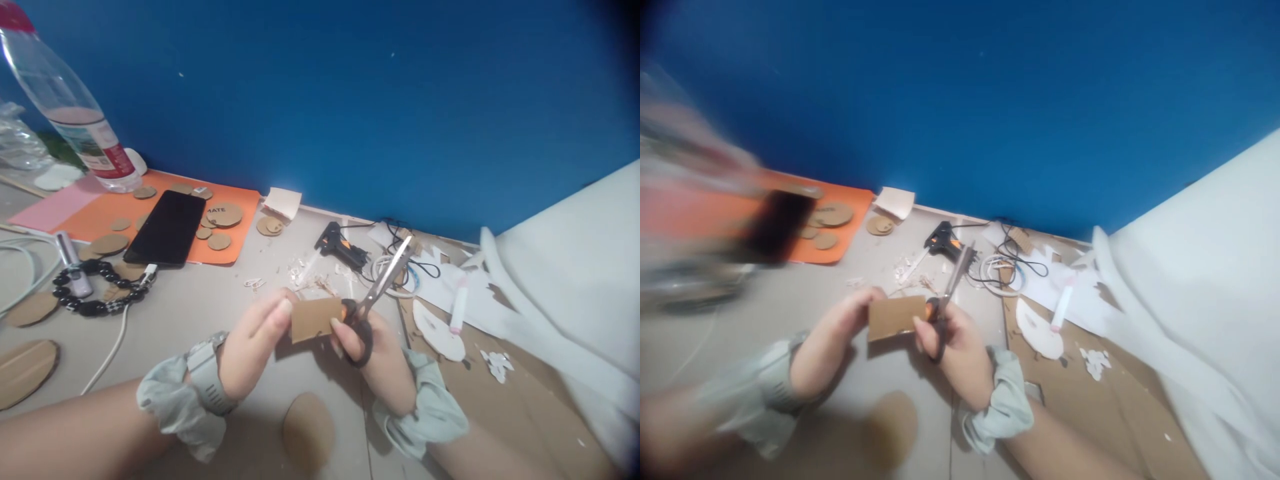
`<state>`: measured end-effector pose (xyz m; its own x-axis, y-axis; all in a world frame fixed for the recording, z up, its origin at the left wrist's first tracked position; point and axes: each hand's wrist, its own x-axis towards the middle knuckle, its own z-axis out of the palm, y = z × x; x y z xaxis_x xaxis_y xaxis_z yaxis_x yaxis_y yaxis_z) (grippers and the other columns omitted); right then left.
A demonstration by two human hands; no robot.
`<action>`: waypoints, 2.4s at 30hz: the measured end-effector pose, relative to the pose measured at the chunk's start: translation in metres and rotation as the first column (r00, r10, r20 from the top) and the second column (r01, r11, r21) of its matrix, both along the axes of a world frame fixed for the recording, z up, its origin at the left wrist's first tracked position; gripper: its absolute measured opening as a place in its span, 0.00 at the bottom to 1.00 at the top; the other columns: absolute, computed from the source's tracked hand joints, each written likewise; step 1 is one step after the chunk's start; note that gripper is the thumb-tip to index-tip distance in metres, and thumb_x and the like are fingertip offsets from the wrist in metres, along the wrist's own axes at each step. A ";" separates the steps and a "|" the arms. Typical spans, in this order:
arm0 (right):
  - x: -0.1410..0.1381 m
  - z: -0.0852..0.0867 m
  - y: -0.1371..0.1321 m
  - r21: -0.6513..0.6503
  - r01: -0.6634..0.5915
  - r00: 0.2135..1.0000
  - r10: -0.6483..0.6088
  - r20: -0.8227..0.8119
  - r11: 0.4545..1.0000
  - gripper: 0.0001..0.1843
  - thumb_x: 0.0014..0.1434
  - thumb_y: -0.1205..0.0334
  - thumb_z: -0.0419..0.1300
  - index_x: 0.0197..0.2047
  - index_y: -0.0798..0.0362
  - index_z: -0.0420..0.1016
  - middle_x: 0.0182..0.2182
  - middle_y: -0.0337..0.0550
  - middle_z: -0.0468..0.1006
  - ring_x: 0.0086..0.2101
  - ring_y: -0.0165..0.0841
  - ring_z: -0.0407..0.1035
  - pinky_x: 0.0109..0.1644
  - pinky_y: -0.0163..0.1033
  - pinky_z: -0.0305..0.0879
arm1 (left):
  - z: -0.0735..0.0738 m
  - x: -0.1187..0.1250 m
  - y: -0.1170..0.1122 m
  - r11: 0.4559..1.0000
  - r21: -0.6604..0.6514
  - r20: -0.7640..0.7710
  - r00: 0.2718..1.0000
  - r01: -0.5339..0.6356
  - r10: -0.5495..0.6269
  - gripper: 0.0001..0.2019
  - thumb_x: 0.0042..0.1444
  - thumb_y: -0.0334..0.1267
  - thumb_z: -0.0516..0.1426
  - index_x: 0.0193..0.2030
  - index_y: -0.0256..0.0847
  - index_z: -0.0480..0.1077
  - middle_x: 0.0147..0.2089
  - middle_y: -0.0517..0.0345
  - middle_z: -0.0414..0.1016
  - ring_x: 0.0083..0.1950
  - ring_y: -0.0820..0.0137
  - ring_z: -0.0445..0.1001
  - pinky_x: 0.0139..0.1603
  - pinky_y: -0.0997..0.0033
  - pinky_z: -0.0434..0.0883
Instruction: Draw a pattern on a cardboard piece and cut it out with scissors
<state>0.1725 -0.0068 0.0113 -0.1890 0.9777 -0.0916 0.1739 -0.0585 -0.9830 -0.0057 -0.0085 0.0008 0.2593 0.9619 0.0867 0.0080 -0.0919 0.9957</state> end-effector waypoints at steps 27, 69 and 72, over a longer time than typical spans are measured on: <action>0.009 -0.007 0.006 -0.028 -0.098 0.995 0.098 -0.018 0.995 0.15 0.58 0.49 0.59 0.31 0.53 0.65 0.19 0.33 0.65 0.19 0.25 0.59 0.21 0.30 0.59 | 0.004 0.005 -0.007 0.941 -0.262 0.070 0.977 0.214 -0.203 0.14 0.58 0.45 0.55 0.36 0.33 0.71 0.30 0.54 0.73 0.29 0.70 0.71 0.30 0.72 0.71; 0.011 0.011 0.005 -0.079 -0.666 0.745 0.665 -0.040 0.742 0.31 0.55 0.32 0.47 0.35 0.55 0.66 0.24 0.37 0.64 0.21 0.26 0.56 0.22 0.32 0.55 | 0.006 0.000 -0.007 0.990 0.116 -0.076 0.993 -0.081 0.090 0.12 0.61 0.35 0.50 0.26 0.39 0.64 0.23 0.65 0.64 0.23 0.77 0.60 0.25 0.79 0.61; 0.012 0.008 0.006 -0.090 -0.692 0.722 0.691 -0.047 0.717 0.31 0.55 0.31 0.48 0.34 0.55 0.65 0.24 0.36 0.63 0.22 0.26 0.56 0.22 0.31 0.55 | 0.006 0.001 -0.007 0.990 0.123 -0.067 0.994 -0.075 0.084 0.12 0.61 0.34 0.50 0.26 0.39 0.63 0.23 0.65 0.63 0.23 0.77 0.60 0.25 0.79 0.61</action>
<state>0.1846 -0.0009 0.0196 -0.8101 0.5611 -0.1700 0.1935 -0.0178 -0.9809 -0.0051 -0.0152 0.0072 0.1925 0.9634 0.1865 0.0914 -0.2068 0.9741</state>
